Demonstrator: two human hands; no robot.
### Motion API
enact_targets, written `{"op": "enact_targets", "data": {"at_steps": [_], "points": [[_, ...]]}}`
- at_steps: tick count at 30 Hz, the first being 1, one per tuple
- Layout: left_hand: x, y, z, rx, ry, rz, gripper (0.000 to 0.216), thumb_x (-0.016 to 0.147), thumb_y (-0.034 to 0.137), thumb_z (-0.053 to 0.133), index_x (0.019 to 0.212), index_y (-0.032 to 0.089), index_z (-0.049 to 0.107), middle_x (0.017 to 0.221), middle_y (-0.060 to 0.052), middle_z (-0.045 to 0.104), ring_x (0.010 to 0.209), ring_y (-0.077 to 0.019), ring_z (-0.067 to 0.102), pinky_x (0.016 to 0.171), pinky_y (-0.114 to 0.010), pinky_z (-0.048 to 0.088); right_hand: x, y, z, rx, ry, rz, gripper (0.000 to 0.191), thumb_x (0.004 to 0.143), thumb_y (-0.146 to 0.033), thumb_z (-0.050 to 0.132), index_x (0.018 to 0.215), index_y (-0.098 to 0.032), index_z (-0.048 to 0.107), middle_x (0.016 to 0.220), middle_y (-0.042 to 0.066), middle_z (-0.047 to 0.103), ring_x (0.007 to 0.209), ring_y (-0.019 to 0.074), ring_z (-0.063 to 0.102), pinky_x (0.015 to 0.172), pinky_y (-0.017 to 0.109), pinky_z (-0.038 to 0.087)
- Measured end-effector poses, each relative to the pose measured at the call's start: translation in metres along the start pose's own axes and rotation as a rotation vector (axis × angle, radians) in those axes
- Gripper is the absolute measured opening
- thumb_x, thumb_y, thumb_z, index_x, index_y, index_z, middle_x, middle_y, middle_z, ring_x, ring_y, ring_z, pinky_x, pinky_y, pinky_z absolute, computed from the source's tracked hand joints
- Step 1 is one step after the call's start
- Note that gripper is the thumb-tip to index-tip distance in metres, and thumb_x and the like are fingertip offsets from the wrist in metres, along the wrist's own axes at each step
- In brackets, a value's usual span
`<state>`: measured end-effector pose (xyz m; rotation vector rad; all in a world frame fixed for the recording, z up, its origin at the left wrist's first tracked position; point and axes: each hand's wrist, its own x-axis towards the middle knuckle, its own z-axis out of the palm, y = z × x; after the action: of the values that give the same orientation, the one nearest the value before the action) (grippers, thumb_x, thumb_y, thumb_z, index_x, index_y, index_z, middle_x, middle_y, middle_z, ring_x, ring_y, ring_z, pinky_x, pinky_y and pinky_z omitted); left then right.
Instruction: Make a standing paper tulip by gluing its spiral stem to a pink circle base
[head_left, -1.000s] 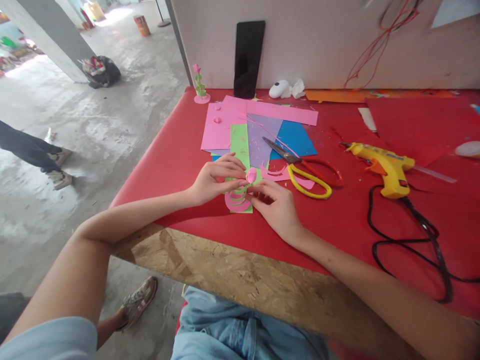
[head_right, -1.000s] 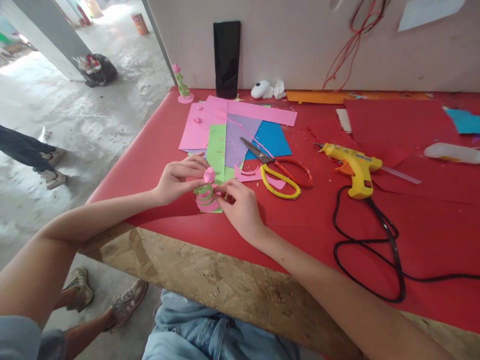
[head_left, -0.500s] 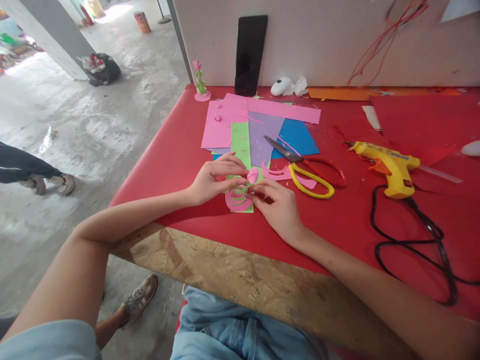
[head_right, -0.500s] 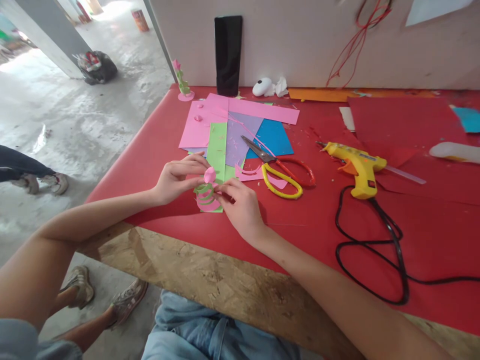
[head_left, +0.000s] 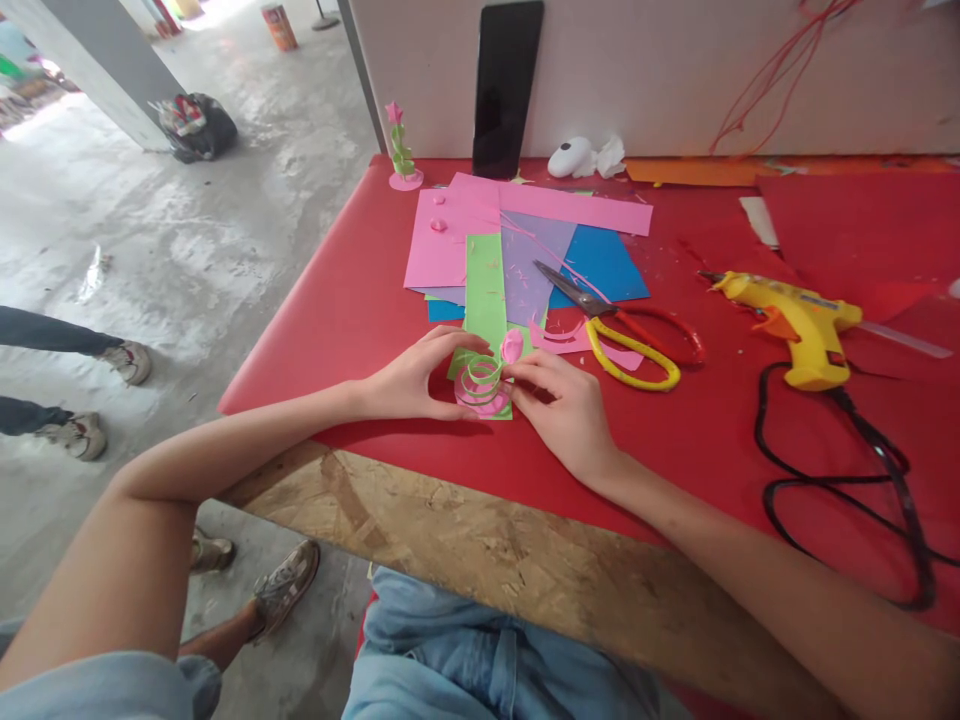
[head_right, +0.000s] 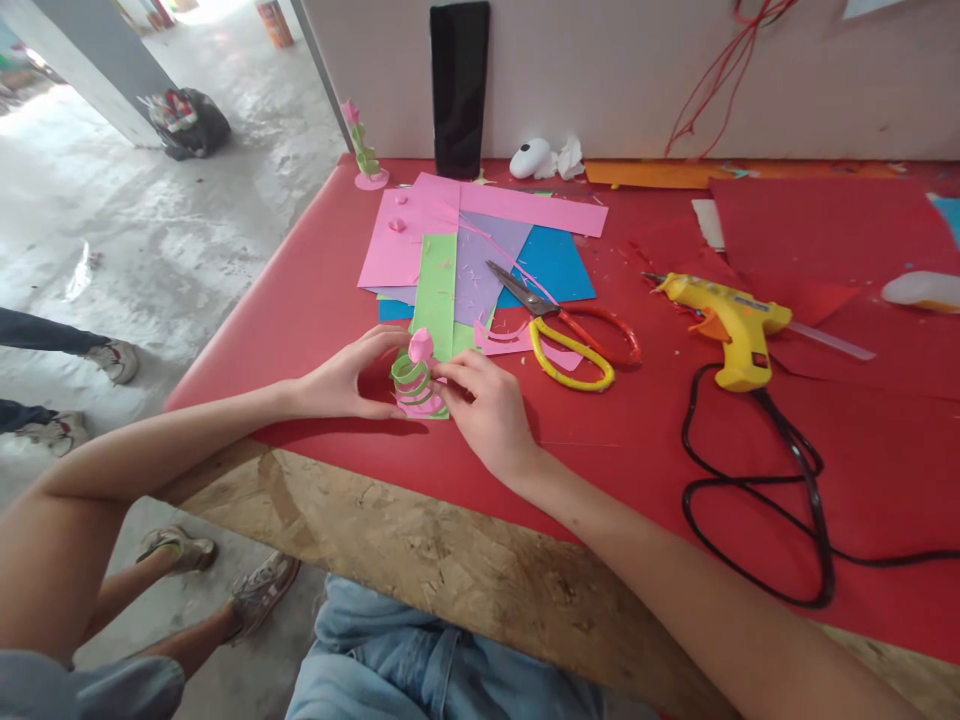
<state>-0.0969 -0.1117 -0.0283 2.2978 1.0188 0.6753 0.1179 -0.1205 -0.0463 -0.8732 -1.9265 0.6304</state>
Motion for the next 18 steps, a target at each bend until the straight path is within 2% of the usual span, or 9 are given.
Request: {"op": "enact_targets", "data": {"at_steps": [9, 18], "points": [[0.0010, -0.0018, 0.0024, 0.056, 0.025, 0.057, 0.048, 0.074, 0.036, 0.070, 0.116, 0.017, 0.057, 0.117, -0.012, 0.064, 0.116, -0.0241, 0.057, 0.102, -0.043, 0.049, 0.0003, -0.0021, -0.0011, -0.004, -0.011, 0.015, 0.013, 0.082, -0.010, 0.061, 0.084, -0.017, 0.071, 0.077, 0.000, 0.064, 0.064, 0.0063, 0.056, 0.058, 0.016, 0.044], [0.0007, -0.0033, 0.0047, 0.066, 0.053, 0.110, 0.043, 0.076, 0.036, 0.068, 0.113, 0.015, 0.059, 0.111, -0.012, 0.066, 0.112, -0.0235, 0.058, 0.098, -0.041, 0.051, -0.0015, 0.0000, -0.0002, -0.014, 0.001, -0.017, 0.014, 0.084, -0.012, 0.059, 0.088, -0.017, 0.072, 0.076, 0.001, 0.064, 0.065, 0.0066, 0.055, 0.058, 0.017, 0.044]]}}
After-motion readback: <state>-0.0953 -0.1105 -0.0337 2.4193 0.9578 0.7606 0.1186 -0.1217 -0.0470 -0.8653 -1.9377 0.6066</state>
